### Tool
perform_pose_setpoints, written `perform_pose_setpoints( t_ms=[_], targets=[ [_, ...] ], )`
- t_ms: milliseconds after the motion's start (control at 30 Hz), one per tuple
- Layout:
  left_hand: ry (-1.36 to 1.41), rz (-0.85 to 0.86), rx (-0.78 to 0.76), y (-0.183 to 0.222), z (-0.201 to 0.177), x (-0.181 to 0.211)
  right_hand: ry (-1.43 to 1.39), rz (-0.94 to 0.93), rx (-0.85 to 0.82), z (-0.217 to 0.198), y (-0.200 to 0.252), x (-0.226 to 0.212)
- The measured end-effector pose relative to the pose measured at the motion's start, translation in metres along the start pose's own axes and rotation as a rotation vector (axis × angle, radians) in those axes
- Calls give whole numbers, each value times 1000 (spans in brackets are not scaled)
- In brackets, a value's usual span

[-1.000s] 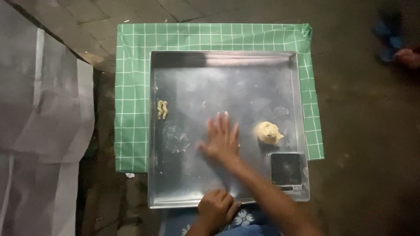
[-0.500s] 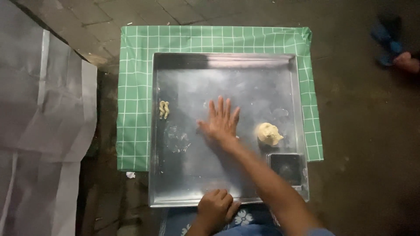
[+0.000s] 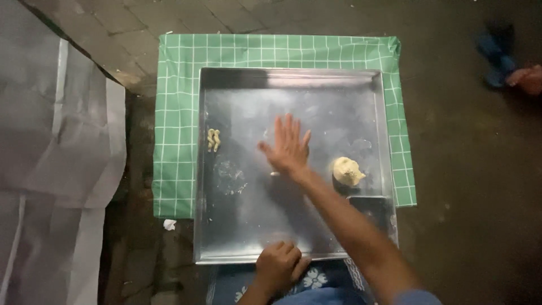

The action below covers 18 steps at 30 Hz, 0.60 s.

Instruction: A person is manually shaping dough by rolling it into thin ropes and twisting them into decorative bread shapes on a metal tray.

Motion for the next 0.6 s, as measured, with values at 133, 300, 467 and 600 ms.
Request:
perform_pose_setpoints(
  t_ms=[133, 300, 467, 600],
  targets=[
    [35, 8, 79, -2, -7, -6, -72, -114, 217, -49, 15, 22],
    [94, -179, 206, -27, -11, -50, -229, -364, 386, -40, 82, 50],
    [-378, -175, 9, -97, -7, -82, 233, -445, 384, 48, 102, 79],
    [-602, -105, -89, -134, 30, -117, 308, -488, 365, 82, 95, 98]
  ],
)
Point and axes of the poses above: each hand's wrist, its own y-axis away from the middle knuckle, its own z-axis out of the palm, x = y × z, the point moved 7 cm from there along -y, towards the middle knuckle
